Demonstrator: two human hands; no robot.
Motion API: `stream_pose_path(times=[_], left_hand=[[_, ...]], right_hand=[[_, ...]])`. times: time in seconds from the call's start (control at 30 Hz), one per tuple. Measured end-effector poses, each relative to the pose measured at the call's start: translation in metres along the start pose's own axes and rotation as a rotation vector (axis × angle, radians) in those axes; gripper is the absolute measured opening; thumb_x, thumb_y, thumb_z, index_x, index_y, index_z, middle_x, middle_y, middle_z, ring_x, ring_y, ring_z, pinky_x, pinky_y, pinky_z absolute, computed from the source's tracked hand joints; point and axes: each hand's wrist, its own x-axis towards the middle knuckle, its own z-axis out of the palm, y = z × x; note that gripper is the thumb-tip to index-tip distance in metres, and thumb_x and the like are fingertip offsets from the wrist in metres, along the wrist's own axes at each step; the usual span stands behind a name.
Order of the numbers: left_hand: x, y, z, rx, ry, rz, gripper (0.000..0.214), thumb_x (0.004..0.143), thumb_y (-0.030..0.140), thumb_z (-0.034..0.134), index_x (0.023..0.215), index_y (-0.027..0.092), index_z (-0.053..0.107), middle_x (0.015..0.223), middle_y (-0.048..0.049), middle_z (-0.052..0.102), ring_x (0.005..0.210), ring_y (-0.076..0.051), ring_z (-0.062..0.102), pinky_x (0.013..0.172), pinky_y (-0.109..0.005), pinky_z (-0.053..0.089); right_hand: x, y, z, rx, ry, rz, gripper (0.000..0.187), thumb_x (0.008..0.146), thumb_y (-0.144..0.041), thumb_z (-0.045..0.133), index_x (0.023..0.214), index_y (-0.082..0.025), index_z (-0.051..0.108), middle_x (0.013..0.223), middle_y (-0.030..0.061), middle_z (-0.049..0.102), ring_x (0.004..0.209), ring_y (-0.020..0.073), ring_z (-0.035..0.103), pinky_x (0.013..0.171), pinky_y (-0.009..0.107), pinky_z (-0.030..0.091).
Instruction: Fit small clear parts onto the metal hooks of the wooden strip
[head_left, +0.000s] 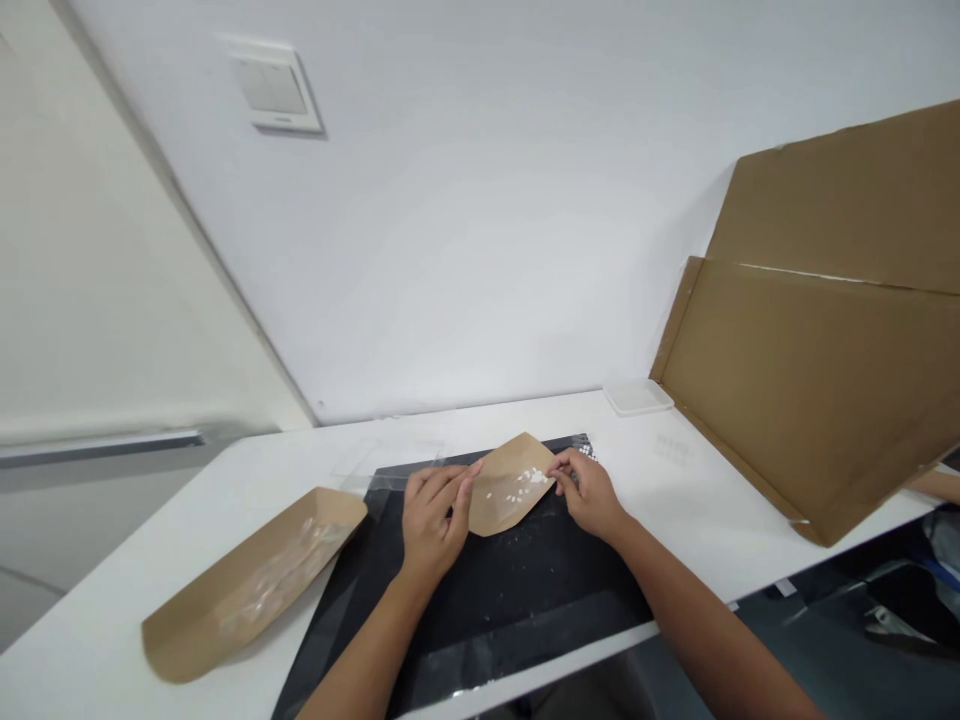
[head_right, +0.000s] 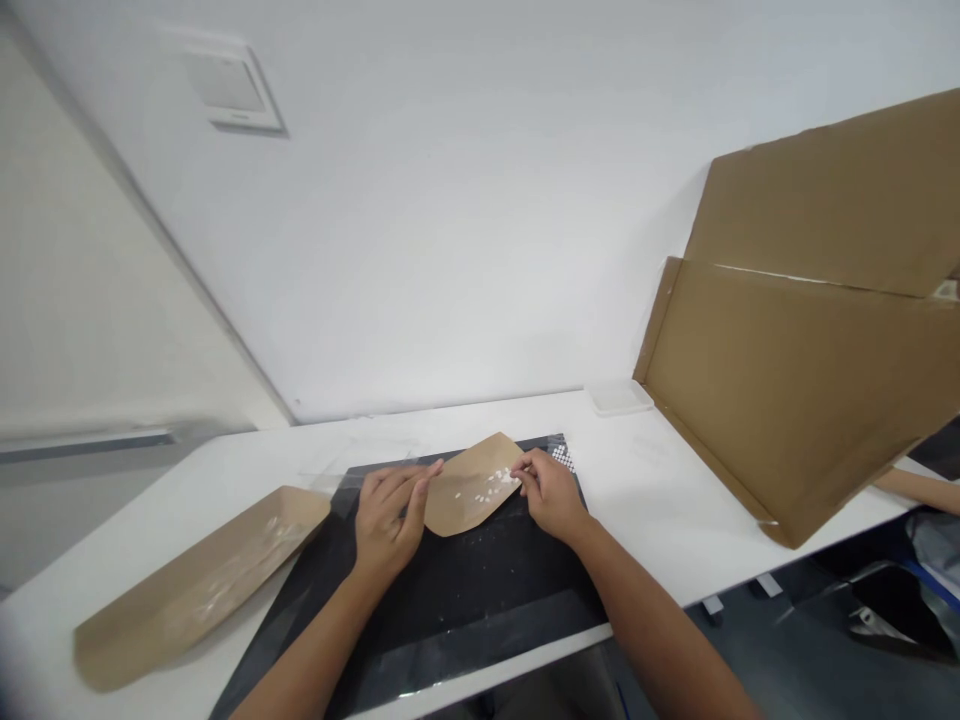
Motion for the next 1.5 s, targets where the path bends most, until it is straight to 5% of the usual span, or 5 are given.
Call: stream_pose_path(times=[0.23,0.53,0.73,1.5], left_hand=[[0.002,0.004,-0.001,-0.05,-0.036,-0.01,0.029,0.104,0.018,0.056,0.12,0.023,0.081,0.098,-0.0079,0.077,0.09,-0.022,0.066,0.087,-0.038,0.049],[0.0,0.004,-0.003,-0.053,-0.034,-0.031,0.031,0.105,0.021,0.055,0.124,0.023,0.08,0.099,-0.0082,0.079,0.09,-0.022,0.068,0.087,-0.04,0.05],[0.0,0.005,-0.007,-0.077,0.014,0.014,0.035,0.103,0.016,0.056,0.131,0.022,0.075,0.095,-0.0063,0.082,0.084,-0.021,0.07,0.087,-0.041,0.048],[0.007,0.009,-0.009,-0.072,-0.028,-0.004,0.029,0.104,0.017,0.056,0.123,0.02,0.078,0.087,-0.0043,0.082,0.074,-0.018,0.069,0.089,-0.041,0.045]], right_hand=[[0.004,0.008,-0.001,0.05,0.165,0.017,0.014,0.106,-0.032,0.052,0.105,-0.024,0.064,0.114,0.0111,0.073,0.11,0.0255,0.069,0.09,0.039,0.058],[0.007,0.022,-0.007,0.054,0.242,0.127,0.021,0.106,-0.041,0.054,0.11,-0.023,0.064,0.108,0.0109,0.077,0.099,0.0268,0.075,0.09,0.043,0.06],[0.008,0.039,-0.003,0.069,0.217,0.159,0.025,0.107,-0.032,0.044,0.127,-0.022,0.054,0.107,0.0085,0.076,0.089,0.0218,0.077,0.089,0.042,0.06],[0.004,0.025,-0.007,0.116,0.008,0.022,0.025,0.11,-0.036,0.048,0.114,-0.025,0.07,0.105,0.0063,0.079,0.092,0.0207,0.077,0.092,0.039,0.062]])
